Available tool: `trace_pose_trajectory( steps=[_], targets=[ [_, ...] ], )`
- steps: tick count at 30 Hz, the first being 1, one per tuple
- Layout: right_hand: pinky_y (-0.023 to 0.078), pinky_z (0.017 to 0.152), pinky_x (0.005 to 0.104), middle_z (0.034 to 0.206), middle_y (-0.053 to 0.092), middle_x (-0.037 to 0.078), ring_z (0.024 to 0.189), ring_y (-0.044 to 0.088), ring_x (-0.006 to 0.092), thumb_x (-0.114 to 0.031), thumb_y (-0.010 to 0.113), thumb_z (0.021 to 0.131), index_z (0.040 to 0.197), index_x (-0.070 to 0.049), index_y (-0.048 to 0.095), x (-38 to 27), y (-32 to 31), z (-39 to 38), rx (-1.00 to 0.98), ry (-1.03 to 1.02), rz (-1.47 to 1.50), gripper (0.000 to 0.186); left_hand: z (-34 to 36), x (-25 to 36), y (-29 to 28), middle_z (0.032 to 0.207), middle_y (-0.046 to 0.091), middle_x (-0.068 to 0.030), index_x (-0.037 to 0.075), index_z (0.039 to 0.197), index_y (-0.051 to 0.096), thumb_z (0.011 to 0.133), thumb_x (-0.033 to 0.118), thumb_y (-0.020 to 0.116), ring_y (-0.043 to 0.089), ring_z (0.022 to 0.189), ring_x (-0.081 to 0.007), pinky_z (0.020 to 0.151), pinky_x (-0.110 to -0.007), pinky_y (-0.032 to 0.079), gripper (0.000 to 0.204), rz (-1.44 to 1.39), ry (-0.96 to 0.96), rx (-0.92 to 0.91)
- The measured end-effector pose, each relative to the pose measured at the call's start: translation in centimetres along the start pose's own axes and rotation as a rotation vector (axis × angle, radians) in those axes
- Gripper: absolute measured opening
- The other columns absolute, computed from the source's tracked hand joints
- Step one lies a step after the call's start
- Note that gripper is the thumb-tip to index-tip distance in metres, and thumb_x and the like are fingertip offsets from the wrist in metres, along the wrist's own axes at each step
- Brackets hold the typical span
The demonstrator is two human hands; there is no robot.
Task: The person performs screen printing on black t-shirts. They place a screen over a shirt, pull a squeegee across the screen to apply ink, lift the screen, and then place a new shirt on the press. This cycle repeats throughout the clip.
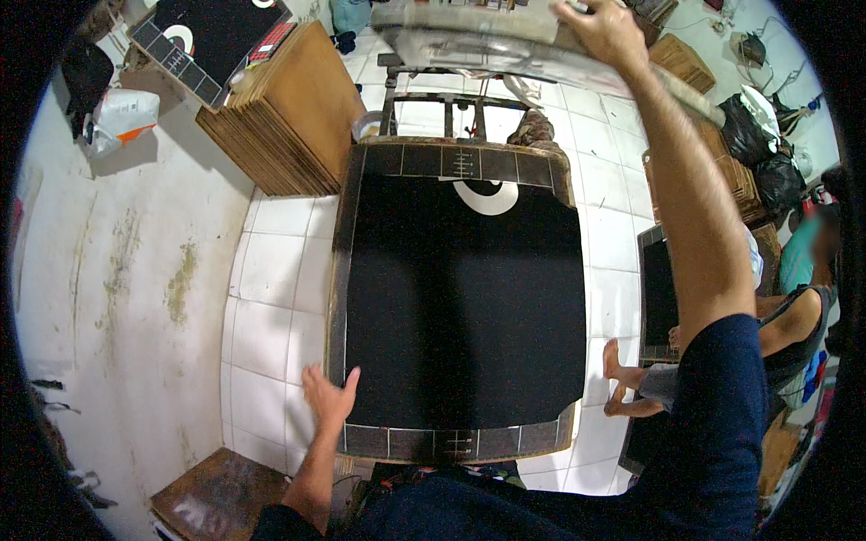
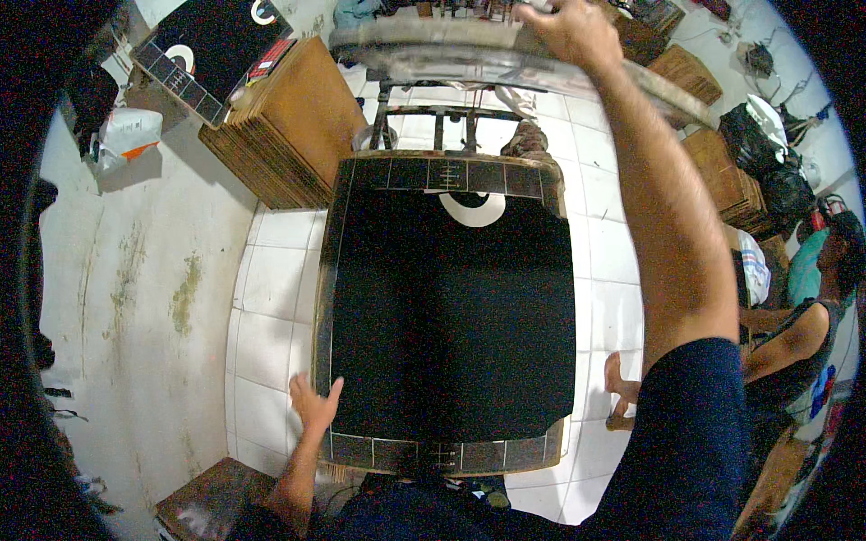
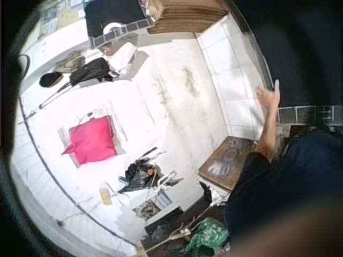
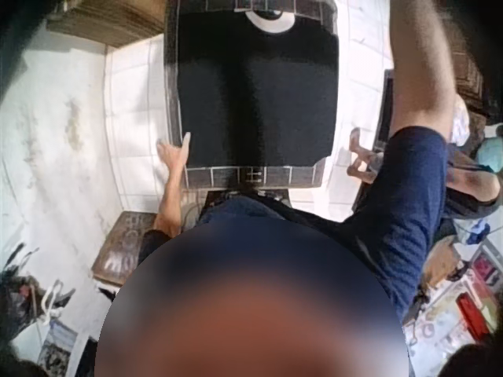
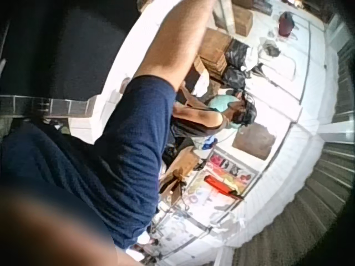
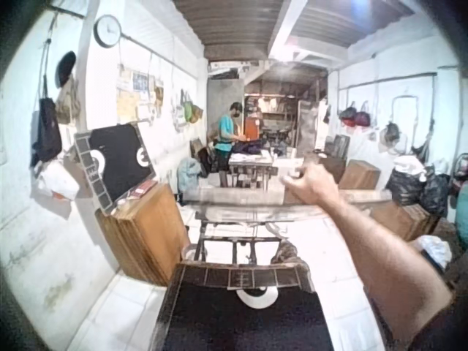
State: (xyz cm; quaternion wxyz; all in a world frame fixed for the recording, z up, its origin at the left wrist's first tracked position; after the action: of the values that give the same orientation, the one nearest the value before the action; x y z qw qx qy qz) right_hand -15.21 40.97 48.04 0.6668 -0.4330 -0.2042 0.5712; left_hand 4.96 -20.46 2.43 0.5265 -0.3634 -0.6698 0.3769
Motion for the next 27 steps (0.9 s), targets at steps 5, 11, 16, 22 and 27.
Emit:
trace_pose_trajectory(
  steps=[5,11,16,22,27],
  targets=[
    [0.057,0.075,0.0522,0.096,0.073,0.015,0.085,0.073,0.0378,-0.06,0.072,0.084,0.1,-0.011,0.076,0.8,3.6,-11.4,0.199,-0.105,0.034,0.052,7.2,25.8,-2.4,0.156,0.039,-0.028,0.002,0.158,0.031,0.097,0.043,0.072,0.042,0.145,-0.0388,0.116,-0.052,0.039,0.083,-1.254,0.405,-0.335],
    [0.048,0.079,0.043,0.088,0.068,0.009,0.082,0.065,0.0274,-0.047,0.083,0.081,0.1,-0.011,0.069,1.8,14.5,-30.3,-0.067,-0.169,0.102,0.043,8.4,30.9,6.9,0.165,0.03,-0.0138,0.015,0.159,0.037,0.087,0.08,0.048,0.033,0.15,-0.0379,0.124,-0.06,0.018,0.097,-1.703,-0.599,-0.457],
    [0.046,0.085,0.0438,0.096,0.07,0.007,0.094,0.066,0.0249,-0.034,0.08,0.088,0.102,-0.013,0.068,3.0,21.8,-33.4,-0.25,-0.274,0.003,0.028,6.6,21.5,14.0,0.142,0.053,-0.0195,0.005,0.145,0.049,0.093,0.059,0.064,0.054,0.129,-0.0353,0.107,-0.048,0.045,0.076,-1.417,-0.701,-0.351],
    [0.047,0.089,0.0517,0.105,0.069,0.014,0.103,0.069,0.0346,-0.014,0.074,0.087,0.123,-0.017,0.061,6.3,25.1,-29.6,-0.532,-0.007,0.151,0.039,10.0,23.8,6.7,0.141,0.052,-0.021,0.002,0.149,0.044,0.082,0.049,0.085,0.051,0.131,-0.0367,0.11,-0.049,0.042,0.091,-0.299,0.481,0.211],
    [0.054,0.088,0.0542,0.116,0.06,0.021,0.106,0.064,0.0463,-0.012,0.076,0.082,0.131,-0.016,0.055,8.2,26.1,-30.1,-0.588,0.198,0.16,0.053,10.1,23.7,8.8,0.157,0.039,-0.0239,0.002,0.162,0.023,0.07,0.067,0.086,0.036,0.148,-0.0388,0.122,-0.055,0.028,0.129,-0.042,0.603,0.133]
  ],
)
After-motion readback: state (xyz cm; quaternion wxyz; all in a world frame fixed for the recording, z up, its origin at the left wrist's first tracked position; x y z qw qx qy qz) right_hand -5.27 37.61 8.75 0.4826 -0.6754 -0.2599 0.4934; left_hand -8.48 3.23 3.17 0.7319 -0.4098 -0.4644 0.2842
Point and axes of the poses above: each hand's wrist, its own z-axis towards the middle knuckle, its own y-axis out of the palm, x = y × z, the point moved 10 cm from there along z, towards the middle knuckle
